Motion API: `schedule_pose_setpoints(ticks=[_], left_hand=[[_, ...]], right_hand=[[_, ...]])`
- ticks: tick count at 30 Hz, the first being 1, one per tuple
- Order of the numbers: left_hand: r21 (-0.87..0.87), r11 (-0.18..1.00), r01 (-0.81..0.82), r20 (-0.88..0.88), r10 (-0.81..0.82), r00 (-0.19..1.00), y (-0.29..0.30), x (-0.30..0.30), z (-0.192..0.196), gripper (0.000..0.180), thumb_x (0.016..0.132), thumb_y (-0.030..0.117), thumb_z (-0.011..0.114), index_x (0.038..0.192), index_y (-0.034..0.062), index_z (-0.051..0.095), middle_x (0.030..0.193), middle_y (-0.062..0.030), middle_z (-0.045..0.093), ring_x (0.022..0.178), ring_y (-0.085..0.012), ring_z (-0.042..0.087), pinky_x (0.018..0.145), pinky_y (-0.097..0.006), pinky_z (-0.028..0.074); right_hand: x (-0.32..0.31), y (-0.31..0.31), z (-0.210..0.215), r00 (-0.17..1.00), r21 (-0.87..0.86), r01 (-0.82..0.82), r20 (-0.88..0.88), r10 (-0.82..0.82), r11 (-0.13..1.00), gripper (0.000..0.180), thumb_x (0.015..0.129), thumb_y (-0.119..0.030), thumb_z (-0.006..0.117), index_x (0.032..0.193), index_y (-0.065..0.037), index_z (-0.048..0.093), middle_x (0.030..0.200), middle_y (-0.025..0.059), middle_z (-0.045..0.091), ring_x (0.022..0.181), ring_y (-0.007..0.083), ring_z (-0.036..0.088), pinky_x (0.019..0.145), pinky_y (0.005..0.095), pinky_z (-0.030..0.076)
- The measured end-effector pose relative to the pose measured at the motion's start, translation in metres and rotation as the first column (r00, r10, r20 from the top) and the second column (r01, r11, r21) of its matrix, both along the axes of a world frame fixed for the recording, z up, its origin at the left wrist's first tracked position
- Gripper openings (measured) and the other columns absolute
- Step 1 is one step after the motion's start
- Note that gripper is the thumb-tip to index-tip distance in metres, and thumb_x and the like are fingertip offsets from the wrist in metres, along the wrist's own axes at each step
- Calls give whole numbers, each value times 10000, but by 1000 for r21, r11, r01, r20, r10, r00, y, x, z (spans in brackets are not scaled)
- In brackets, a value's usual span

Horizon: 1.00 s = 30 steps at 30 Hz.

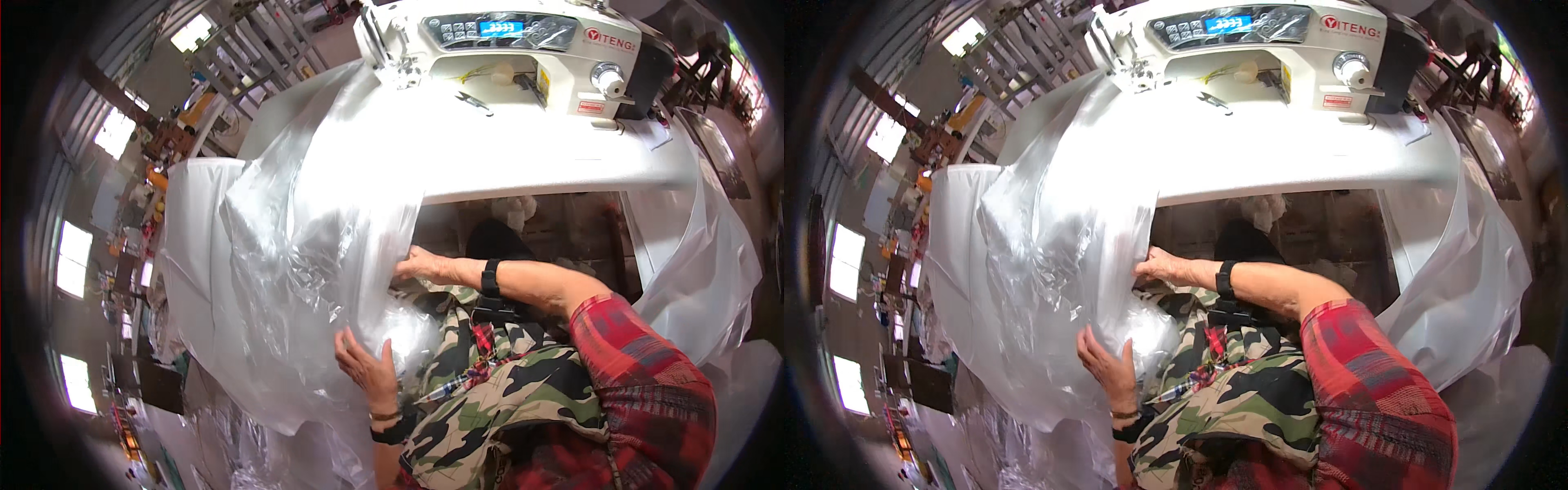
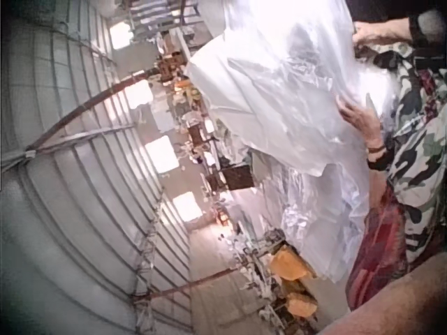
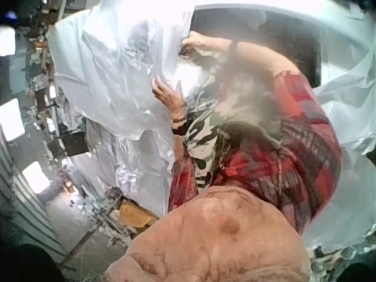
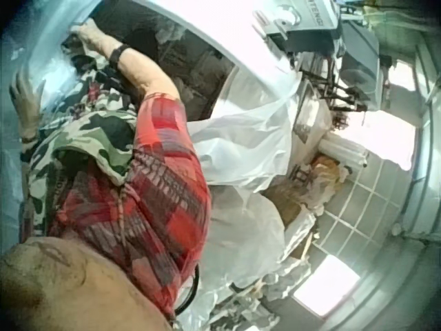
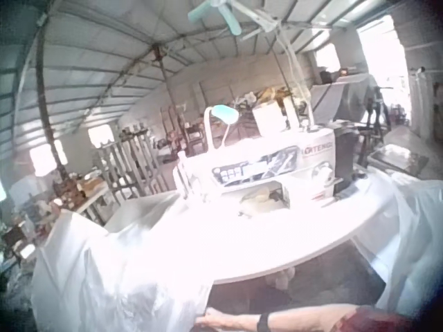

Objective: The person ties a fabric scrap around their waist, then picks up a large white plastic sheet. They fold the edge of the plastic sheet and guide it through a sewing machine to stitch the seam.

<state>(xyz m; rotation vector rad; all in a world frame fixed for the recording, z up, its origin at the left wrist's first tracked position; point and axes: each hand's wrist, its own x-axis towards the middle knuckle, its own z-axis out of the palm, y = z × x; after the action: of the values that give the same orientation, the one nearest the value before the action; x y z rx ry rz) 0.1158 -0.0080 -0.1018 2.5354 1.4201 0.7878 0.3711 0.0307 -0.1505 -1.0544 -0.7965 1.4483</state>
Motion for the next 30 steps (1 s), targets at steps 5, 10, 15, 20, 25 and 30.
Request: schedule_pose_setpoints(ticks=[5, 10, 15, 20, 25, 30], left_hand=[[-142, 986, -84, 36, 90, 995, 16, -30, -64, 819, 726, 263, 799, 1371, -22, 382, 1326, -233, 452, 1233, -403, 425, 1047, -475, 343], [-602, 771, -208, 162, 373, 913, 47, -43, -71, 485, 772, 194, 779, 1118, -88, 590, 977, -226, 648, 879, -293, 620, 846, -364, 468], [-144, 984, -109, 483, 165, 860, 58, -105, 66, 310, 826, 61, 700, 1071, -101, 602, 922, -156, 627, 854, -250, 606, 787, -334, 494], [-322, 931, 170, 227, -99, 969, 36, -144, 153, 190, 769, 23, 698, 925, -59, 628, 860, -143, 663, 755, -272, 632, 701, -374, 503], [-329, 932, -151, -728, -149, 669, 24, -110, 83, 283, 765, 69, 720, 1025, -9, 640, 956, -162, 671, 801, -341, 623, 749, -428, 501], [-276, 906, 321, -232, -387, 892, 18, -60, 130, 359, 783, 119, 734, 1108, 11, 629, 1003, -177, 661, 871, -348, 634, 780, -424, 499]], right_hand=[[2, 24, -40, 991, 200, 80, 89, -99, 977, 469, 848, -226, 626, 1270, -37, 554, 1157, 91, 612, 1067, 211, 560, 905, 346, 464], [-9, 19, -40, 891, 234, 187, 369, -265, 954, 329, 876, -286, 586, 1033, -7, 661, 898, 83, 665, 821, 190, 602, 730, 359, 493], [-25, -40, 50, 959, 228, -103, 283, 35, 968, 421, 943, -417, 589, 930, -3, 662, 793, 6, 596, 718, 114, 535, 642, 298, 457], [-31, -102, 128, 952, 420, -284, 18, 305, 862, 367, 958, -380, 583, 1032, -25, 640, 925, 30, 602, 863, 108, 533, 728, 302, 467], [-15, -116, 99, 882, 156, -471, 66, 467, 868, 346, 935, -260, 630, 1158, 5, 628, 1061, 73, 644, 982, 143, 581, 843, 296, 481], [-8, -119, 54, 979, -51, -199, -59, 196, 979, 425, 915, -321, 670, 1185, 0, 608, 1054, 45, 649, 963, 124, 580, 847, 292, 480]])
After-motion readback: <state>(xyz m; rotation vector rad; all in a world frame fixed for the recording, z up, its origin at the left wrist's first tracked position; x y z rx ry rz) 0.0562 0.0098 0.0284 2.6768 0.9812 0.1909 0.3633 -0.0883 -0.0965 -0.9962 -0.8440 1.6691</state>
